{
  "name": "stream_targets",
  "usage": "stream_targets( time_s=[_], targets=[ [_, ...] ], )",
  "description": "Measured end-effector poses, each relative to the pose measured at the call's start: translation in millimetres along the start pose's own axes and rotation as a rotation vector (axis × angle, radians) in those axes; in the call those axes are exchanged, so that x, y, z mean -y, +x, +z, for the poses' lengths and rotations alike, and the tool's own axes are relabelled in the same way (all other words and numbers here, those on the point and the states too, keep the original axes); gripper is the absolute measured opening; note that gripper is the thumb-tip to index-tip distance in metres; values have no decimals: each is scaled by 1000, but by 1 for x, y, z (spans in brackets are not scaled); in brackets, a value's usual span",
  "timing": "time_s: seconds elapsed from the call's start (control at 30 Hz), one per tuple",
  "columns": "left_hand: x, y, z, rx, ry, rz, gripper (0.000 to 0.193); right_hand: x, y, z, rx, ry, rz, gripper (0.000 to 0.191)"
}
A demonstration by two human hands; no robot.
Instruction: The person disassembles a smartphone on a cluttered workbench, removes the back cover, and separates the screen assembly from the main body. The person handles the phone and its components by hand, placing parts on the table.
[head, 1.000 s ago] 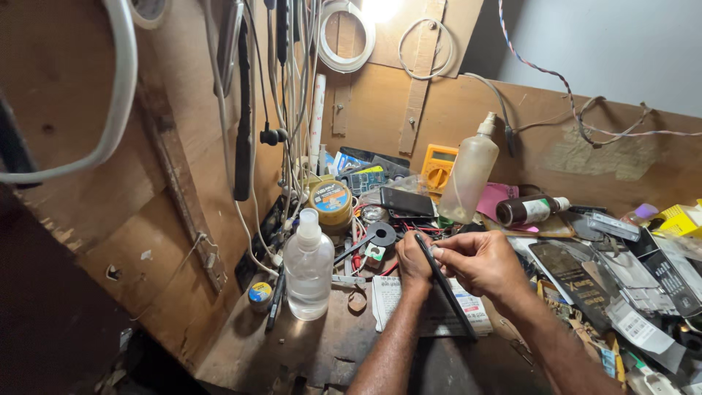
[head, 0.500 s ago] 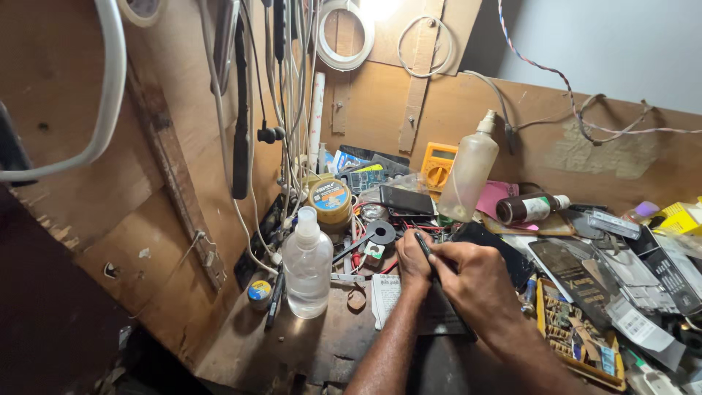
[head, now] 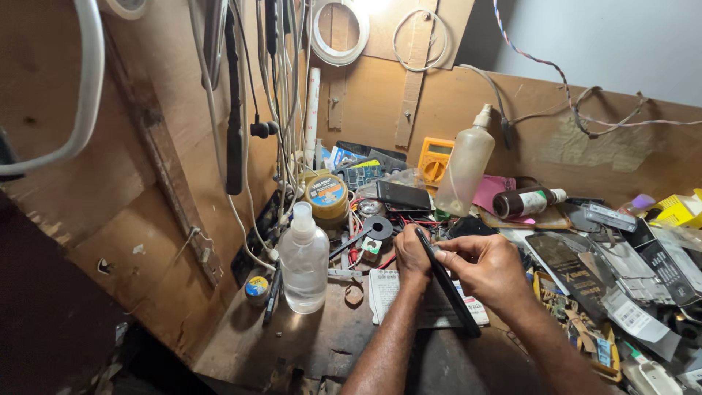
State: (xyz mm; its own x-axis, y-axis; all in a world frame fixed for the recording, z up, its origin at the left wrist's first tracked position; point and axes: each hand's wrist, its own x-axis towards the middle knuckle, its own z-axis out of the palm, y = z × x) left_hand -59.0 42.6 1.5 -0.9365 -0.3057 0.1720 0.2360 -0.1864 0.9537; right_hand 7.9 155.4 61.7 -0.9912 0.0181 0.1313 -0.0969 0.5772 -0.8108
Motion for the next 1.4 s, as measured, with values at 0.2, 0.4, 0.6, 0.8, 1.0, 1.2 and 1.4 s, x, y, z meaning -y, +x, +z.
stream_targets(
  time_s=[0.2, 0.4, 0.6, 0.8, 1.0, 1.2, 1.4],
  targets=[
    [4, 3, 4, 27, -286, -110, 41, -4, 5, -6, 68, 53, 96, 27],
    [5, 4, 5, 42, -474, -226, 39, -4, -4, -19, 163, 89, 168, 27],
    [5, 3, 5, 122, -669, -389, 37, -13, -20, -15, 124, 206, 234, 25],
    [8, 5, 4, 135, -705, -382, 36, -11, -20, -12, 115, 171, 201, 26],
    [9, 3, 5, 76, -502, -306, 40, 8, -37, -4, -86, -257, -207, 26],
    [9, 4, 5, 82, -519, -309, 42, 16, -48, -3, -135, -304, -340, 23],
    [5, 2, 3, 35, -289, -230, 45, -1, -45, -12, -5, 54, 173, 26]
  ],
)
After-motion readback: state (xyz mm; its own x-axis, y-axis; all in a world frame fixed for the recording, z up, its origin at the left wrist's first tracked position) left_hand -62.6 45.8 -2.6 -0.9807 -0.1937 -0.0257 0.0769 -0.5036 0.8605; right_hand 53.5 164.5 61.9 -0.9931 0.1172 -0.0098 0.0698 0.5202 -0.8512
